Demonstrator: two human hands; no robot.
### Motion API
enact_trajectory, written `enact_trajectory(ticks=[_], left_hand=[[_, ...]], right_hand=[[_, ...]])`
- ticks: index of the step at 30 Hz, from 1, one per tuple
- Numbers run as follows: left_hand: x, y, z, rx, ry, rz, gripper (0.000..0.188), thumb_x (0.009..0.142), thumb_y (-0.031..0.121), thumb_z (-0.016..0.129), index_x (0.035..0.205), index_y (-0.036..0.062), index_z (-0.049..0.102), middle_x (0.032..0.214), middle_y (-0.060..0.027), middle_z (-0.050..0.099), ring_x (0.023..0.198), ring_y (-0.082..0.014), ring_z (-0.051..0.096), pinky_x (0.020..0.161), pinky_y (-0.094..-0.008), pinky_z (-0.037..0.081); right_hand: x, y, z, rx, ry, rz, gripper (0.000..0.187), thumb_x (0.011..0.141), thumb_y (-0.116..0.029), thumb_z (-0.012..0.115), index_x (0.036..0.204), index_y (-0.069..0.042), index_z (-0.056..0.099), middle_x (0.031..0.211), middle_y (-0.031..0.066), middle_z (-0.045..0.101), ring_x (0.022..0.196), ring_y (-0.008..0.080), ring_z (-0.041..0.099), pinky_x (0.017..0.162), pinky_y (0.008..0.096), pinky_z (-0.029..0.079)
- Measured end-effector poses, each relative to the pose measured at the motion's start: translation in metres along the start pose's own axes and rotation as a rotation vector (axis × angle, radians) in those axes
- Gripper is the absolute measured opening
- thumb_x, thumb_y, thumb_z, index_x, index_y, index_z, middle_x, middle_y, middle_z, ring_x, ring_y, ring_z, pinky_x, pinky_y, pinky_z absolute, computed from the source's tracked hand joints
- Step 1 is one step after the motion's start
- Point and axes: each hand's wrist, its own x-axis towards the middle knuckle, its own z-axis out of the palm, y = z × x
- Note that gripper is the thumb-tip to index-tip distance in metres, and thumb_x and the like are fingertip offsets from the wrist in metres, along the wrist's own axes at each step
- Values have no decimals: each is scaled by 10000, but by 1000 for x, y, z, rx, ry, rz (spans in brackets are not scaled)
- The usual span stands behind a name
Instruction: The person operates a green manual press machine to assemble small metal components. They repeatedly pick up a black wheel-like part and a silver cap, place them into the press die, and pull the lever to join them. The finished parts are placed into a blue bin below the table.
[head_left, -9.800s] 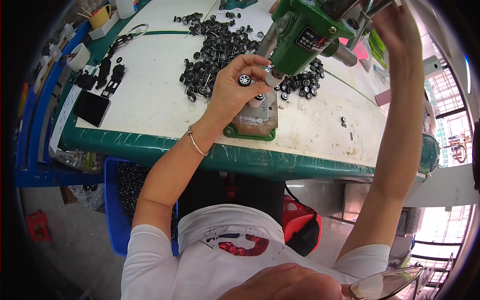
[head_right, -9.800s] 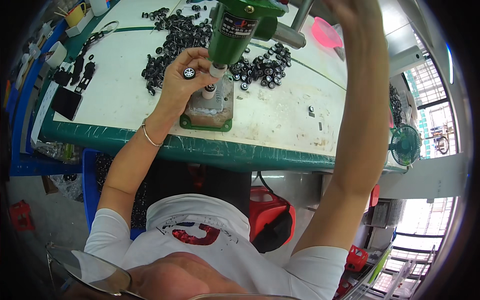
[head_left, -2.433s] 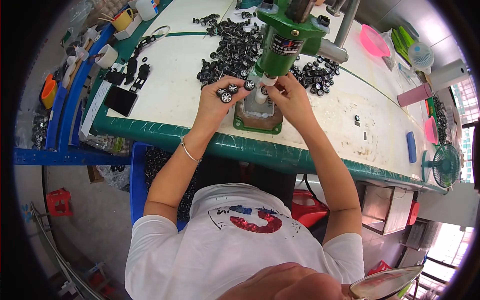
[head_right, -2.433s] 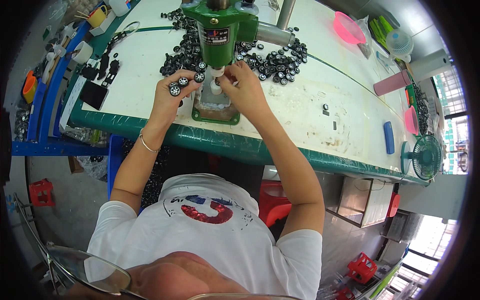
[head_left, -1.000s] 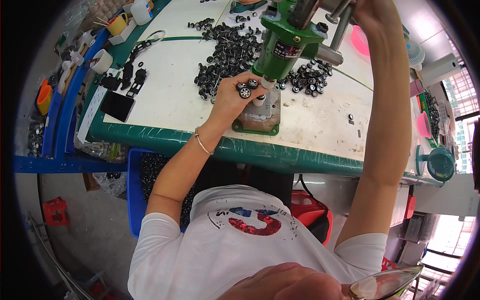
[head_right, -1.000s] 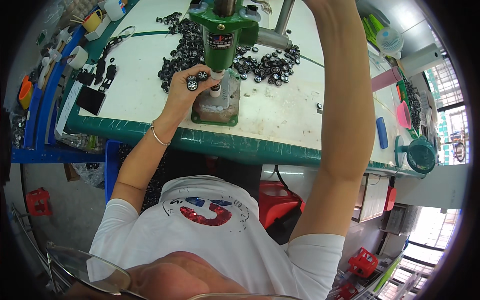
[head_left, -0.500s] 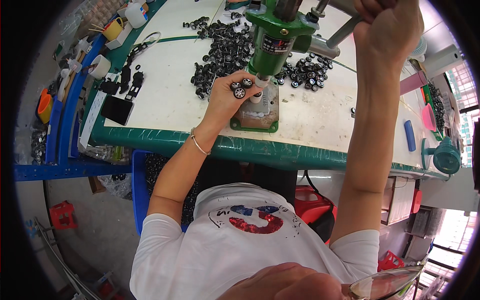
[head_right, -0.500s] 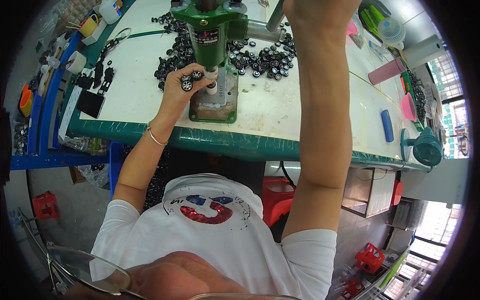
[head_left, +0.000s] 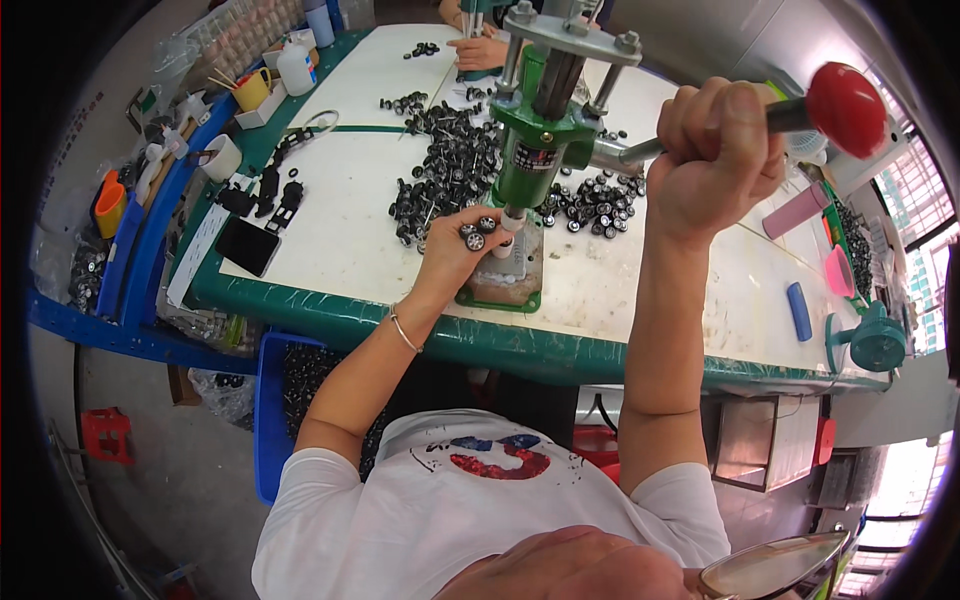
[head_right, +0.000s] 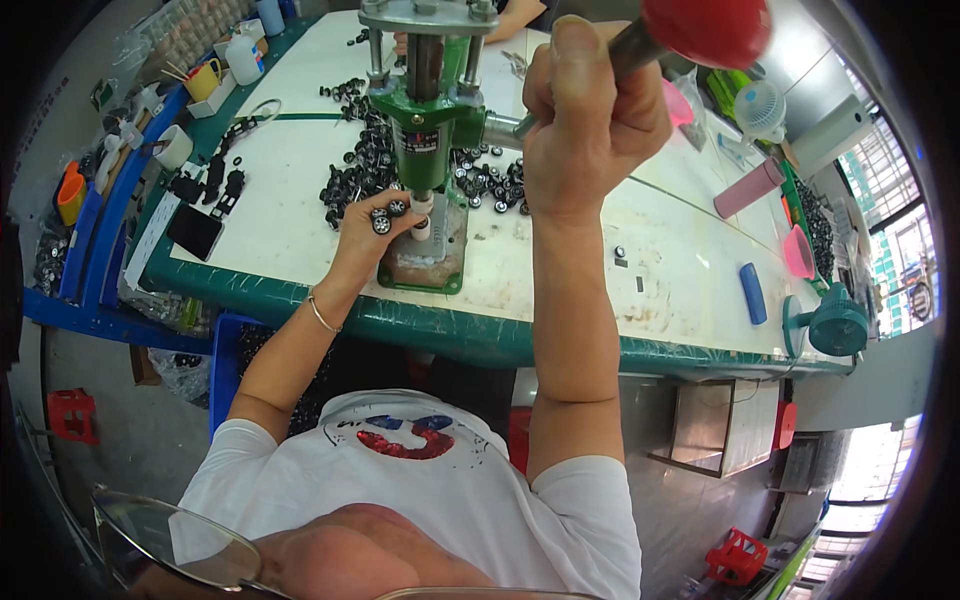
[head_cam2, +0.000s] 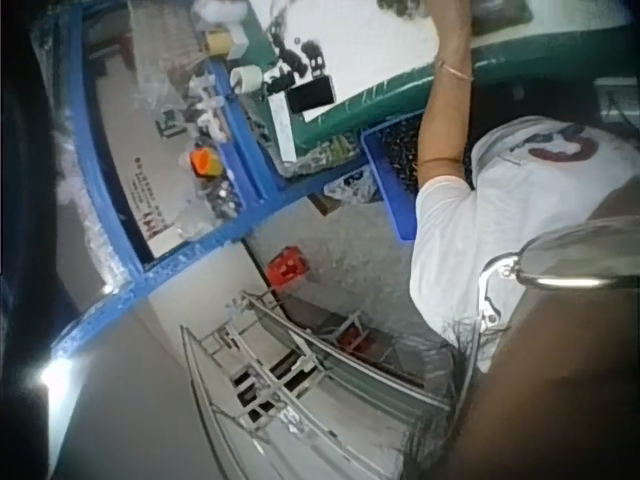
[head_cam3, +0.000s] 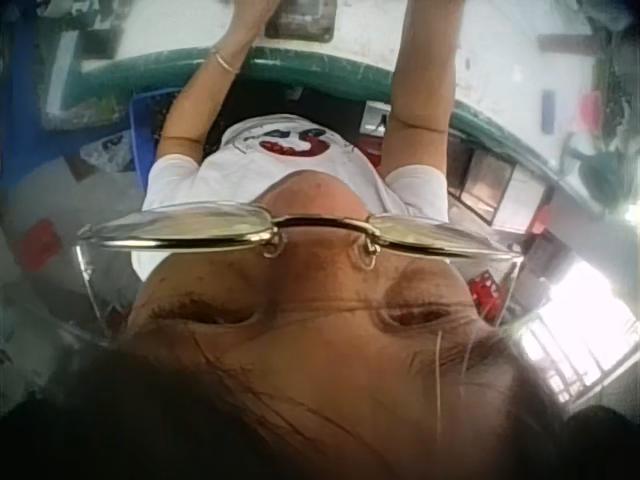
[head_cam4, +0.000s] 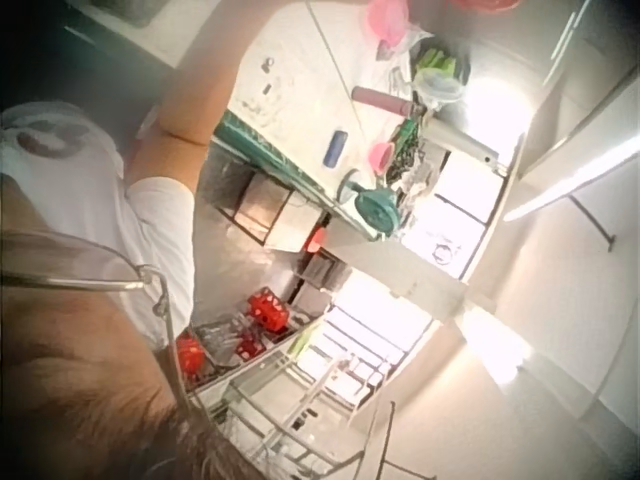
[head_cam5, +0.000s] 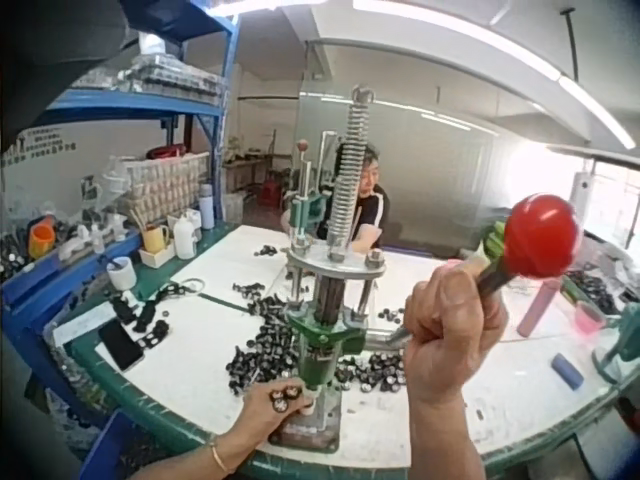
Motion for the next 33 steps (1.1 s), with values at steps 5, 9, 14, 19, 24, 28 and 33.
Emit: enact_trajectory(ticks=[5,9,14,19,24,28,33], left_hand=[[0,1,3,-52,19,-57,246,822,72,734,1057,12,694,883,-19,689,794,-76,619,730,-233,492],[0,1,4,-237,50,-124,307,842,64,703,1136,-1,645,936,-52,679,823,-104,627,759,-249,492],[3,-5,-14,-614,80,-195,318,879,56,622,1187,-7,569,878,-62,633,841,-167,637,751,-266,496],[-13,0,-34,-749,134,-297,181,864,69,628,1037,29,591,802,-51,612,767,-164,634,719,-296,496],[-37,-10,-54,-629,96,-261,183,827,34,672,989,37,587,700,-17,563,578,-112,539,509,-242,431],[-52,-5,-59,-116,99,-247,133,850,62,679,973,33,638,702,-2,560,571,-77,521,491,-219,406],[-57,-28,-55,511,168,29,150,827,59,671,975,47,654,811,-95,647,739,-210,633,685,-325,504]], right_hand=[[23,11,-4,14,46,224,218,910,-136,579,743,-62,460,554,-39,290,433,44,233,388,225,159],[58,41,-14,-24,92,549,323,942,-209,563,680,-151,384,528,-80,295,387,26,230,344,204,175],[67,72,-31,3,83,711,245,933,-236,594,783,-83,476,577,-80,339,425,14,234,372,199,164],[57,72,-42,216,32,810,282,972,-336,543,911,-61,538,598,-49,399,437,49,303,387,213,253],[4,84,-71,7,134,881,427,989,-427,427,1028,-32,585,713,22,548,647,130,533,620,267,427],[-86,116,-131,-826,-228,968,224,899,-206,561,1047,-74,666,851,100,674,661,149,633,604,330,503],[-171,109,-141,-1088,-663,301,147,808,-103,652,950,-68,655,972,89,594,935,294,554,806,405,447]])
